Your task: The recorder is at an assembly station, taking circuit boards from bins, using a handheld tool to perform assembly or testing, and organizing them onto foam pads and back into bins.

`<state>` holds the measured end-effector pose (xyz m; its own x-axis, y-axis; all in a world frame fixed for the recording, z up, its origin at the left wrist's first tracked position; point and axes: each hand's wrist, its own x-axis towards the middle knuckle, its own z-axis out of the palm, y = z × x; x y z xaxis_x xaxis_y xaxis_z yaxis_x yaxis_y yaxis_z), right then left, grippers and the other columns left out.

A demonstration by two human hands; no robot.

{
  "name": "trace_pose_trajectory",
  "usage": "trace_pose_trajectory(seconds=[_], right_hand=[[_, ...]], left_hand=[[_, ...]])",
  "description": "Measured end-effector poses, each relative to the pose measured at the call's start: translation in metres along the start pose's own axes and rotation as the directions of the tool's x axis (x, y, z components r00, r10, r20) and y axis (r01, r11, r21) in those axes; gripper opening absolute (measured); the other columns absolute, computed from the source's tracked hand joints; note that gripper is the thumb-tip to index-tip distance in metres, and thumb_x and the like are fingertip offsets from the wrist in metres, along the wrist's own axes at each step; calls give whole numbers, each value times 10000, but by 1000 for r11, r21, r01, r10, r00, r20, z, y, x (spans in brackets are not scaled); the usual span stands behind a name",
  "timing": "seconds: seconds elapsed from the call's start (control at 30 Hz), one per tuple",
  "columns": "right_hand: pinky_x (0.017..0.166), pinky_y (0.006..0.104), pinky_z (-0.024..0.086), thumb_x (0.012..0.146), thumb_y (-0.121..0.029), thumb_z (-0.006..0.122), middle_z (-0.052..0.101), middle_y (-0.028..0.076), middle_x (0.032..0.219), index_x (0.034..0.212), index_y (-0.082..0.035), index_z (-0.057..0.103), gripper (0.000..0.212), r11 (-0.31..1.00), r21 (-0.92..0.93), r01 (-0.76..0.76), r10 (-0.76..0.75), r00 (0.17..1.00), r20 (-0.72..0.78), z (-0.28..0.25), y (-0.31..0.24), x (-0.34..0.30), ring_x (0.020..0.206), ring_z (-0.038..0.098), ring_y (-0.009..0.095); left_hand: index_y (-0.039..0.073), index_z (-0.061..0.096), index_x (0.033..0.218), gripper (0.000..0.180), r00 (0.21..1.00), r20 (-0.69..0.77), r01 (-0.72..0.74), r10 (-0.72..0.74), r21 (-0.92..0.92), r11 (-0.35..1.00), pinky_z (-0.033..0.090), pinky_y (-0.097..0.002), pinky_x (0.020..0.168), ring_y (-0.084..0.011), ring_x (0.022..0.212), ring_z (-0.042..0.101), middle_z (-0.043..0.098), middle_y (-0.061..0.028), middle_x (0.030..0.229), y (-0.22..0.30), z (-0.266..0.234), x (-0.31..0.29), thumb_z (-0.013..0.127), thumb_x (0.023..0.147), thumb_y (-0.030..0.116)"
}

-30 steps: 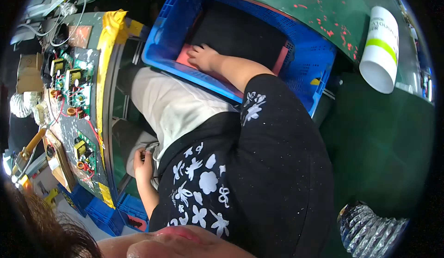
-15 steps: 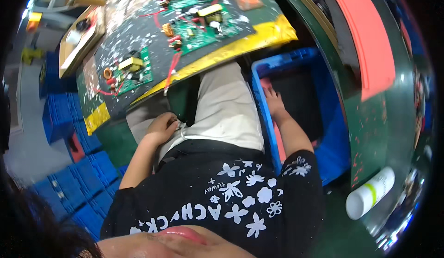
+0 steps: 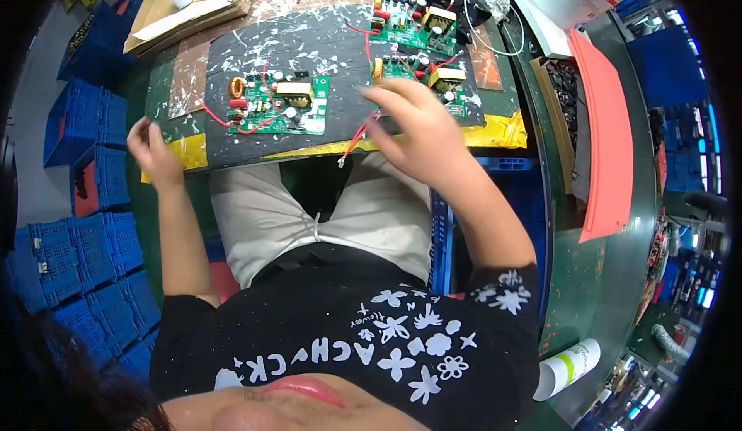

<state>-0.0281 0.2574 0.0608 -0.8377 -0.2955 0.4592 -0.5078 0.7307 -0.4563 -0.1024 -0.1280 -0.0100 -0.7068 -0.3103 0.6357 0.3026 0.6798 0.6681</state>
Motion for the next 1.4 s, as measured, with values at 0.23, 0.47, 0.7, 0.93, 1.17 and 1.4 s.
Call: trace_pose_trajectory(seconds=[0.23,0.47,0.7,0.93,1.17,1.4], right_hand=[[834,410,486,752,-68,634,546,119,1138,1243,-141,554,503,977,-85,194,-98,770,631,42,-14,101,990,583,340],[743,427,498,776,-133,662,569,123,1032,1098,-101,583,334,961,-35,275,-197,765,613,30,-25,90,897,599,344],[758,353,516,638,42,718,592,143,1023,1077,-55,597,465,984,39,173,-176,980,96,-39,-31,-14,879,615,301],[800,358,488,636,78,694,564,170,1036,1056,-34,546,459,869,-252,-425,307,865,-398,-66,4,-233,937,588,313],[781,396,488,769,-84,648,530,162,1039,1106,-57,541,355,475,-232,-849,861,503,-77,-1,59,-352,939,572,362],[849,417,489,803,-100,548,525,165,1120,1120,-82,547,318,479,-323,-816,878,435,201,64,117,-348,983,589,347]], left_hand=[[44,572,1064,316,972,234,-59,1,239,969,376,-391,956,-315,1088,479,523,-147,1124,6,24,5,667,808,202],[59,582,1059,313,961,233,74,-148,300,951,353,-399,982,-316,1125,460,512,-147,1152,10,17,9,663,815,237],[73,593,1061,338,971,218,23,-102,335,942,352,-412,973,-319,1107,473,531,-145,1143,-10,19,8,675,801,272],[15,590,1086,354,963,268,-43,-35,281,959,356,-395,966,-321,1095,482,540,-179,1135,-19,22,16,658,815,232],[-50,564,1121,410,939,321,48,-123,233,971,353,-380,964,-302,1075,480,525,-200,1138,-35,21,19,622,850,253],[-63,546,1126,435,922,333,120,-199,242,963,368,-351,941,-262,1050,494,520,-184,1135,-12,22,16,601,860,278]])
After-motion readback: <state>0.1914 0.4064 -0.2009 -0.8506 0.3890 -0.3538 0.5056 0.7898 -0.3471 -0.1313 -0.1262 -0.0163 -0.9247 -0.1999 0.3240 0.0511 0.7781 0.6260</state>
